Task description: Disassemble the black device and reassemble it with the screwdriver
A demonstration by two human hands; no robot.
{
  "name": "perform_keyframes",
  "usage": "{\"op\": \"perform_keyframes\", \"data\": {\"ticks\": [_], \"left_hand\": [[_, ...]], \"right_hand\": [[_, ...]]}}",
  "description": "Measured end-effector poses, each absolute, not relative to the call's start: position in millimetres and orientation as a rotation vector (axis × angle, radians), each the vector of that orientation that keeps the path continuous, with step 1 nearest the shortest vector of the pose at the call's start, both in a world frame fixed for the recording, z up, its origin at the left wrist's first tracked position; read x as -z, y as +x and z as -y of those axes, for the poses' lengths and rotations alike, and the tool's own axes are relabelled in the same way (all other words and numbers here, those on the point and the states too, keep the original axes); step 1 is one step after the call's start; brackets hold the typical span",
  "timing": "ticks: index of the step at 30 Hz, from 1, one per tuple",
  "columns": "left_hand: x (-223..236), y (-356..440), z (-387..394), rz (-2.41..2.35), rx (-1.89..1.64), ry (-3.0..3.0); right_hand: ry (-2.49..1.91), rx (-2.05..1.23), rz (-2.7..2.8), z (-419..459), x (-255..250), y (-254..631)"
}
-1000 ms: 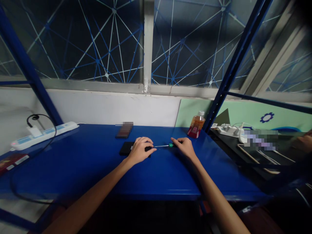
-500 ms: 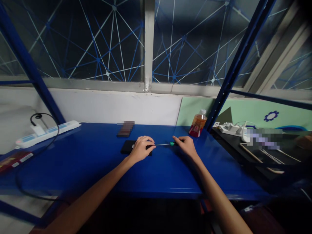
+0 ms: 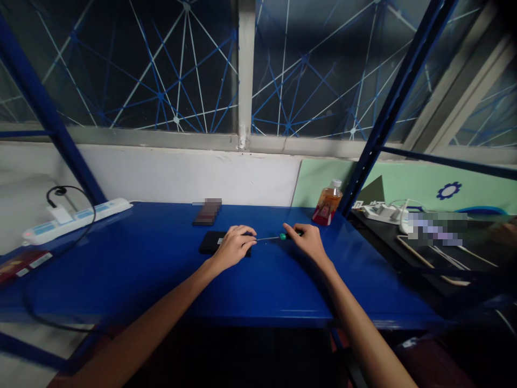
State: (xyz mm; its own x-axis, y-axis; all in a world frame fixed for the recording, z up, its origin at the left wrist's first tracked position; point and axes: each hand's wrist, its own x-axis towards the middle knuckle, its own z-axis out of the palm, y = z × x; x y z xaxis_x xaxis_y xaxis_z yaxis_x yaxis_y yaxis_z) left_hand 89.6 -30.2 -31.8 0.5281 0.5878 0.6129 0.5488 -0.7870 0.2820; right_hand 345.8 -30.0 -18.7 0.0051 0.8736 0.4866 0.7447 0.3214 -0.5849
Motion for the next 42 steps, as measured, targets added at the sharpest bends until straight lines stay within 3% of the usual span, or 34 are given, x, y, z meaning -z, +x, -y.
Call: {"op": "perform_keyframes", "data": {"ticks": [11,20,42], "left_hand": [[32.6,85.9,29.9,-1.075,-0.931,2.702],[18.2,63.4,21.7,-1.047,-0.474,2.66],[25.0,62.7,16.9,-1.104,-0.479,2.676]], "right_hand": [[-1.507,-0.219,1.841,34.0,16.5,345.6],[-1.589,-0.154,1.81,26.4,22.5,348.6],[-1.514,-0.257,1.898,27.6,23.5,342.7]]}}
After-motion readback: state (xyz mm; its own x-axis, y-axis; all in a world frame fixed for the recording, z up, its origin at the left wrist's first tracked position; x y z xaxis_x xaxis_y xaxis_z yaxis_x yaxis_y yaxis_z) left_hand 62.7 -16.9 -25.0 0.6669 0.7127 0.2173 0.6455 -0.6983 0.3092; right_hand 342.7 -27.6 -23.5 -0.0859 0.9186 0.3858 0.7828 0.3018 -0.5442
